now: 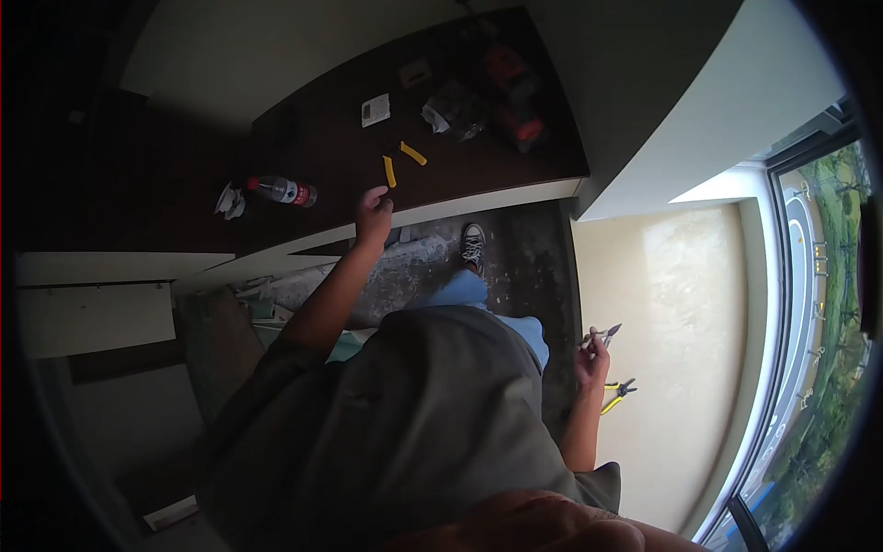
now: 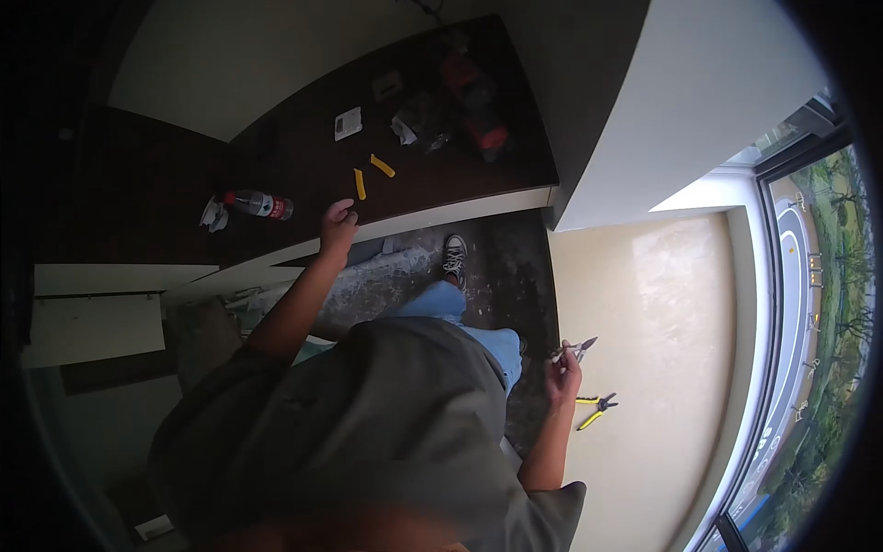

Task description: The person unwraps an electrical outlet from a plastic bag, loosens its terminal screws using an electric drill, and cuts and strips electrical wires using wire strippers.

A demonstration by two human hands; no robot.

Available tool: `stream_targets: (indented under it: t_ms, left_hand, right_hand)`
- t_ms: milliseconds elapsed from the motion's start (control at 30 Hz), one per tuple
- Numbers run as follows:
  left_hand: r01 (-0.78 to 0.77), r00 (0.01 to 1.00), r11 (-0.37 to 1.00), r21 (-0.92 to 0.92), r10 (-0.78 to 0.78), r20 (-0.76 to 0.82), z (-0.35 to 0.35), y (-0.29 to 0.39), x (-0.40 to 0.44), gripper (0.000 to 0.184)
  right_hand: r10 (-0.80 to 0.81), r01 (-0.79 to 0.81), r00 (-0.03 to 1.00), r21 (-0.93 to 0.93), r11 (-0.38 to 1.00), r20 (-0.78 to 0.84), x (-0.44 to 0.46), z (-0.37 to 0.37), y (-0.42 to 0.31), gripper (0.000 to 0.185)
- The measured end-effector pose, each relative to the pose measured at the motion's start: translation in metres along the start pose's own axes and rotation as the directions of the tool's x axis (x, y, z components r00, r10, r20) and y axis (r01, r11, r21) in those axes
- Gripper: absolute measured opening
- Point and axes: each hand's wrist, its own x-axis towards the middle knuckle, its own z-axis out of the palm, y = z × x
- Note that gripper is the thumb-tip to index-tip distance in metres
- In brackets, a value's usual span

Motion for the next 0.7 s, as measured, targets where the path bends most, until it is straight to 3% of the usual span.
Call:
stream_targets:
  t_ms: [67,133,167,233,267,300,333,400,467,567,633,700]
  left_hand:
    - [0.001,0.999,0.994,-0.112,0.002,0.032,0.009,0.019,0.007,0.033]
    - [0.003,0.999,0.974,-0.228,0.009,0.053,0.015,0.046,0.016,0.030]
    - [-0.009,0.996,0.958,-0.286,0.033,0.081,0.018,0.060,0.023,0.027]
    - [-0.017,0.993,0.935,-0.355,0.056,0.101,0.029,0.077,0.040,0.025]
    - [-0.008,0.984,0.900,-0.435,0.084,0.156,0.034,0.084,0.052,0.022]
    - [0.004,0.970,0.861,-0.508,0.119,0.210,0.038,0.092,0.063,0.020]
    - [0.039,0.955,0.845,-0.533,0.126,0.269,0.040,0.104,0.071,0.020]
    - [0.073,0.930,0.836,-0.544,0.140,0.341,0.038,0.136,0.093,0.019]
    - [0.133,0.825,0.825,-0.549,0.215,0.523,0.030,0.164,0.115,0.021]
    - [0.103,0.787,0.819,-0.564,0.280,0.551,0.024,0.198,0.163,0.024]
    - [0.144,0.821,0.723,-0.676,0.295,0.489,0.027,0.214,0.201,0.024]
    - [0.047,0.859,0.706,-0.707,0.333,0.389,0.026,0.228,0.235,0.029]
  right_hand:
    - [0.065,0.008,0.968,-0.284,0.959,0.244,-0.040,0.061,0.020,0.023]
    - [0.251,-0.006,0.896,-0.555,0.832,0.367,-0.070,0.125,0.027,0.024]
    - [0.257,-0.004,0.897,-0.574,0.819,0.360,-0.086,0.169,0.034,0.024]
    - [0.176,0.239,0.902,-0.795,0.557,0.395,-0.110,0.263,0.052,0.019]
    - [0.177,0.244,0.901,-0.801,0.547,0.395,-0.109,0.300,0.056,0.019]
    - [0.206,0.350,0.851,-0.814,0.463,0.483,-0.105,0.335,0.062,0.020]
    - [0.242,0.457,0.790,-0.804,0.382,0.564,-0.102,0.371,0.068,0.021]
    - [0.188,0.552,0.774,-0.790,0.267,0.605,-0.101,0.445,0.080,0.023]
    - [0.314,0.563,0.720,-0.786,0.257,0.619,-0.089,0.510,0.083,0.026]
    - [0.358,0.545,0.713,-0.798,0.258,0.603,-0.097,0.610,0.087,0.036]
    - [0.382,0.516,0.718,-0.813,0.269,0.582,-0.090,0.659,0.089,0.038]
    - [0.361,0.508,0.735,-0.819,0.267,0.574,-0.090,0.700,0.089,0.035]
